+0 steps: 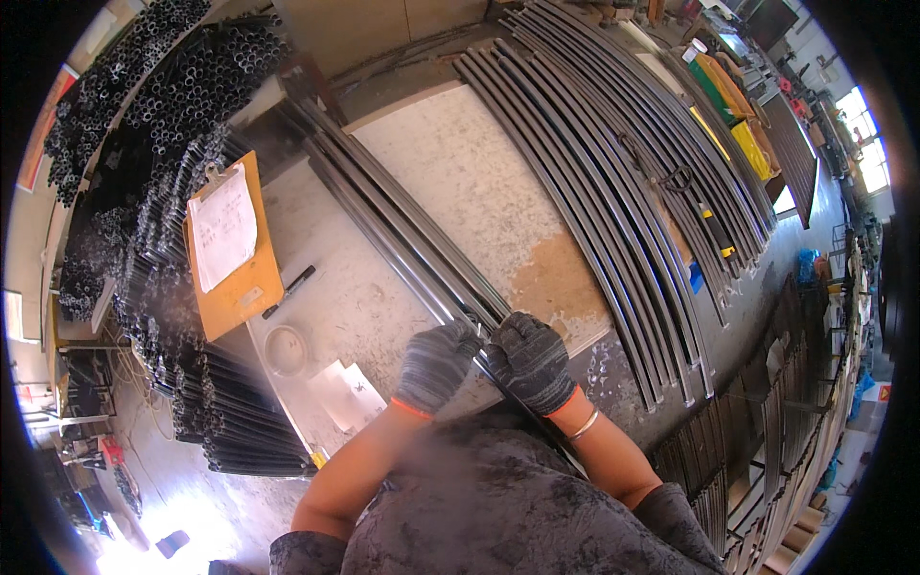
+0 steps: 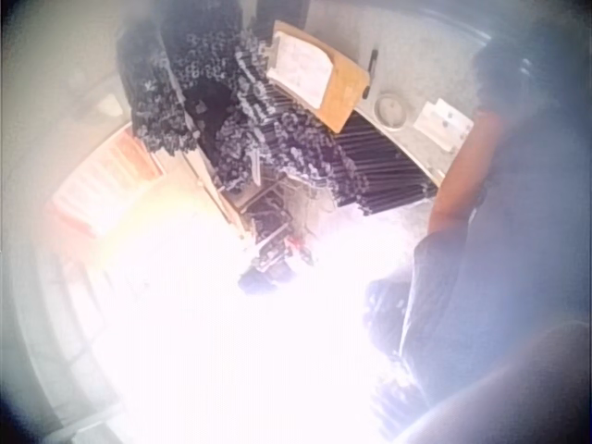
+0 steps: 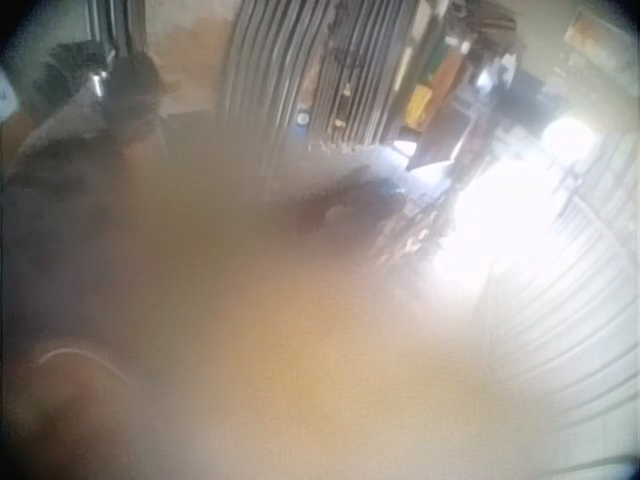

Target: The person gathers metal pipes from the floor and a large box, places them together on a table, and secures the bundle using adhesive tape and a paper label.

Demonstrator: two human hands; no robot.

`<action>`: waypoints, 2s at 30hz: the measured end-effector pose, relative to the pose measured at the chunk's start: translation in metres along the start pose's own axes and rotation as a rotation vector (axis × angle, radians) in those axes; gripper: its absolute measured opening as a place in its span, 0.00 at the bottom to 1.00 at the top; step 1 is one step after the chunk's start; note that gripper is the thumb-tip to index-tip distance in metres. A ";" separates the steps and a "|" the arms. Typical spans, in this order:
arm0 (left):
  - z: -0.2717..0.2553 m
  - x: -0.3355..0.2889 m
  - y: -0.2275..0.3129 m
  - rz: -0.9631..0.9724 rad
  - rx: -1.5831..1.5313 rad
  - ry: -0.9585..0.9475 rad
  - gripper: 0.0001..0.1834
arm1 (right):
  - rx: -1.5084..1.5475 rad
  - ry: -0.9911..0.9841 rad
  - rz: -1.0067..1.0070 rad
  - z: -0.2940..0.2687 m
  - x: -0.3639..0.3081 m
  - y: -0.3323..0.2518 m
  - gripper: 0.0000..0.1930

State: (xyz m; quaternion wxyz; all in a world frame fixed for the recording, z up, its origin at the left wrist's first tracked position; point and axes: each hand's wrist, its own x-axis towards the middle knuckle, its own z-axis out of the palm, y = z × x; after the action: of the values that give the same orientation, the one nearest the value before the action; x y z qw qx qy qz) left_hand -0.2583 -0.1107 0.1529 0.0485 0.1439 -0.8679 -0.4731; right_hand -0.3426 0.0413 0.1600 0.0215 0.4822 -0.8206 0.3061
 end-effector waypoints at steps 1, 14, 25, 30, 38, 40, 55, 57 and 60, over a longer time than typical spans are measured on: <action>0.002 0.000 -0.005 0.002 0.016 0.012 0.06 | -0.012 -0.047 0.018 -0.003 0.003 -0.002 0.09; 0.001 0.009 -0.041 -0.097 0.138 0.244 0.08 | -0.049 -0.331 0.203 -0.010 0.004 0.007 0.07; -0.004 0.027 -0.096 -0.504 -0.960 0.195 0.15 | 0.314 -0.295 0.470 0.048 0.083 0.042 0.34; -0.014 0.021 -0.096 -0.424 -1.099 -0.058 0.20 | 0.331 -0.276 0.573 0.053 0.074 0.030 0.34; -0.007 0.001 -0.101 -0.369 -0.961 -0.386 0.24 | 0.258 -0.083 0.708 0.052 -0.016 -0.016 0.40; -0.009 0.000 -0.125 -0.391 -0.994 -0.565 0.26 | 0.318 0.010 0.801 0.056 -0.042 -0.038 0.42; -0.007 -0.110 -0.057 -0.544 -1.147 -0.960 0.47 | 0.170 0.341 0.973 0.059 -0.133 -0.175 0.43; -0.006 -0.099 -0.086 -0.539 -1.092 -1.085 0.44 | 0.124 0.444 0.961 0.071 -0.145 -0.177 0.40; 0.003 -0.103 -0.097 -0.573 -0.976 -1.097 0.49 | 0.123 0.557 1.049 0.068 -0.169 -0.190 0.36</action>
State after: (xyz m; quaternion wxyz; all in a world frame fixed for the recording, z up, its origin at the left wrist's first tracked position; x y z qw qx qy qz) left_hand -0.1415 -0.1273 0.0754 -0.4528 0.0704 -0.3913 -0.7981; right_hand -0.0816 0.0714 0.1404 0.0540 -0.0855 -0.8935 0.4376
